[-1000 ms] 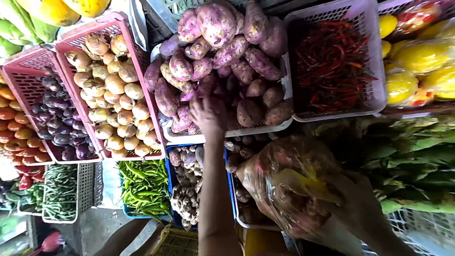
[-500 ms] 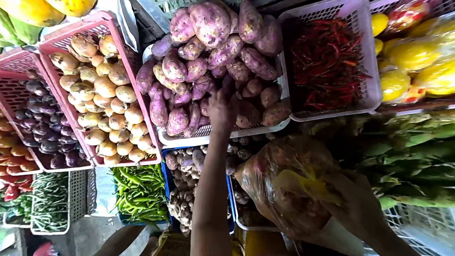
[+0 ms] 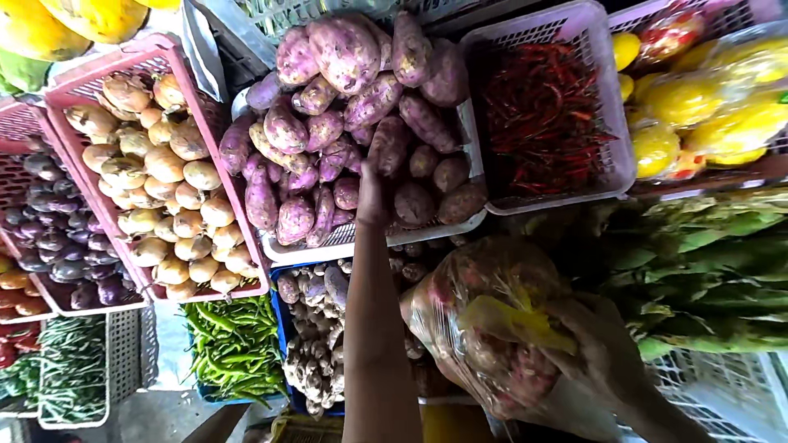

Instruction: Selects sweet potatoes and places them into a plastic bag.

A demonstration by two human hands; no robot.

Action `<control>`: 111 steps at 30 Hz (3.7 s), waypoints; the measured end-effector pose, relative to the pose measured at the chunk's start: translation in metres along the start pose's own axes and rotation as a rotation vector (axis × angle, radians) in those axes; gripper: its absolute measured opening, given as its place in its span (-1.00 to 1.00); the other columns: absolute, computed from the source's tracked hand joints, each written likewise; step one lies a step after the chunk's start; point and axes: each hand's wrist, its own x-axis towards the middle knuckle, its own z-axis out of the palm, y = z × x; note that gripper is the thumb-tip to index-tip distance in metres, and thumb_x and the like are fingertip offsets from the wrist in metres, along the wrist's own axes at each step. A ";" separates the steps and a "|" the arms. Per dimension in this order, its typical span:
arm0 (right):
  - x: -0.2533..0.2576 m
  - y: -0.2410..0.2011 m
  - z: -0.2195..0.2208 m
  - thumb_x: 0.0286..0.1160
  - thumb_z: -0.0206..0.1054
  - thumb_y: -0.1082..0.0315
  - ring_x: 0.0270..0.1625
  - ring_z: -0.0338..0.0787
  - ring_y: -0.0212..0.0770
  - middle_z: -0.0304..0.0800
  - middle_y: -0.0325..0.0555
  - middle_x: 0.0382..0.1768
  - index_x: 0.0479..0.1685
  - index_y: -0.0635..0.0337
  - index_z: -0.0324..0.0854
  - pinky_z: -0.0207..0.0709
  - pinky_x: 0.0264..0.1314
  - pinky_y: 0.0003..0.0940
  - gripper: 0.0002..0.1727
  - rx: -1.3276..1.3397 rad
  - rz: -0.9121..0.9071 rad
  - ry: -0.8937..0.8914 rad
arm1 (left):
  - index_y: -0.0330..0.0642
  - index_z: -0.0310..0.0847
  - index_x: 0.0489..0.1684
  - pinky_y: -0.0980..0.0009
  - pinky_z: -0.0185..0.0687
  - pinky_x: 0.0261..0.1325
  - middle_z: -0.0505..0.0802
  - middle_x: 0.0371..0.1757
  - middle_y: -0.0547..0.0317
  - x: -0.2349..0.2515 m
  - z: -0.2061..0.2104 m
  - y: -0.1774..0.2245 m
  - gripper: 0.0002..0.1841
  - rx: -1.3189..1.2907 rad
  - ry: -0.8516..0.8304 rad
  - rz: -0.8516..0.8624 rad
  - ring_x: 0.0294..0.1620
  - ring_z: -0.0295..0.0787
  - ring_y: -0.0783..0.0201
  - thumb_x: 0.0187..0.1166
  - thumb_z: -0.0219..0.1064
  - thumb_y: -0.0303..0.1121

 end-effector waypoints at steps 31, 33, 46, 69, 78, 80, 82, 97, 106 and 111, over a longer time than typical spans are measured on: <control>0.003 -0.002 0.001 0.23 0.33 -0.10 0.08 0.72 0.31 0.87 0.07 -0.18 -0.17 0.24 0.80 0.51 0.22 0.18 -0.47 0.016 0.026 -0.004 | -0.38 0.65 0.20 -0.06 0.67 0.27 0.80 0.11 -0.20 -0.078 0.017 0.018 -0.27 0.993 0.115 0.480 0.21 0.74 -0.10 -0.03 0.78 -0.20; 0.003 -0.003 0.000 0.21 0.33 -0.06 0.07 0.71 0.38 0.86 0.13 -0.17 -0.17 0.29 0.79 0.53 0.18 0.23 -0.47 0.024 0.035 -0.014 | -0.38 0.66 0.22 -0.22 0.56 0.33 0.77 0.19 -0.29 -0.072 0.041 0.011 -0.28 1.213 0.178 0.349 0.33 0.66 -0.28 0.13 0.74 -0.07; 0.001 0.000 0.000 0.26 0.31 -0.07 0.07 0.71 0.39 0.85 0.16 -0.17 -0.13 0.29 0.79 0.52 0.19 0.24 -0.45 0.012 0.014 -0.017 | -0.22 0.54 0.55 -0.47 0.17 0.54 0.52 0.63 -0.30 -0.077 -0.055 0.012 -0.46 1.388 0.306 0.120 0.63 0.35 -0.40 0.59 0.40 -0.23; 0.004 -0.001 -0.001 0.23 0.31 -0.06 0.06 0.69 0.53 0.84 0.26 -0.15 -0.16 0.37 0.76 0.49 0.19 0.37 -0.43 0.012 0.015 -0.036 | -0.33 0.22 0.71 -0.40 0.22 0.54 0.37 0.62 -0.57 -0.083 -0.125 0.021 0.29 1.410 0.704 -0.010 0.61 0.26 -0.56 -0.14 0.82 0.18; 0.004 0.001 0.001 0.21 0.32 -0.03 0.03 0.71 0.52 0.84 0.26 -0.19 -0.14 0.39 0.77 0.50 0.16 0.37 -0.44 0.005 -0.009 -0.026 | -0.35 0.42 0.54 -0.24 0.46 0.49 0.58 0.47 -0.47 -0.089 -0.123 0.025 -0.13 1.284 0.667 0.192 0.48 0.55 -0.39 0.19 0.73 -0.17; 0.006 -0.001 -0.001 0.21 0.34 -0.01 0.03 0.70 0.54 0.83 0.29 -0.20 -0.14 0.41 0.76 0.51 0.14 0.39 -0.44 -0.002 -0.002 -0.039 | -0.37 0.51 0.48 -0.27 0.52 0.36 0.67 0.35 -0.46 -0.091 -0.105 0.027 -0.17 1.337 0.655 0.377 0.36 0.63 -0.42 0.18 0.73 -0.13; 0.006 -0.003 -0.003 0.20 0.34 0.03 0.04 0.70 0.55 0.82 0.31 -0.18 -0.14 0.42 0.75 0.51 0.15 0.40 -0.47 -0.003 0.005 -0.056 | -0.36 0.51 0.48 -0.26 0.52 0.35 0.68 0.35 -0.42 -0.090 -0.078 0.034 -0.20 1.303 0.603 0.521 0.36 0.62 -0.39 0.21 0.69 -0.14; 0.007 -0.004 -0.002 0.27 0.29 -0.02 0.04 0.67 0.59 0.82 0.38 -0.13 -0.09 0.46 0.76 0.46 0.14 0.44 -0.40 -0.006 0.012 -0.065 | -0.13 0.22 0.79 -0.50 0.14 0.56 0.29 0.79 -0.31 -0.073 -0.101 0.017 -0.22 1.184 0.630 0.124 0.75 0.18 -0.42 0.61 0.38 0.02; 0.008 0.000 0.000 0.30 0.28 -0.03 0.04 0.67 0.55 0.81 0.34 -0.17 -0.15 0.45 0.74 0.45 0.18 0.40 -0.42 -0.017 0.006 -0.054 | -0.36 0.50 0.45 -0.20 0.59 0.35 0.64 0.39 -0.43 -0.092 -0.098 0.017 -0.27 1.116 0.621 0.295 0.35 0.65 -0.33 0.45 0.55 0.02; 0.010 -0.002 -0.003 0.29 0.31 0.07 0.04 0.67 0.61 0.81 0.42 -0.12 -0.06 0.51 0.73 0.45 0.17 0.46 -0.44 -0.029 -0.001 -0.082 | -0.30 0.49 0.56 -0.12 0.54 0.48 0.59 0.49 -0.39 -0.056 -0.019 0.024 -0.29 1.016 0.311 0.506 0.50 0.55 -0.29 0.48 0.55 -0.07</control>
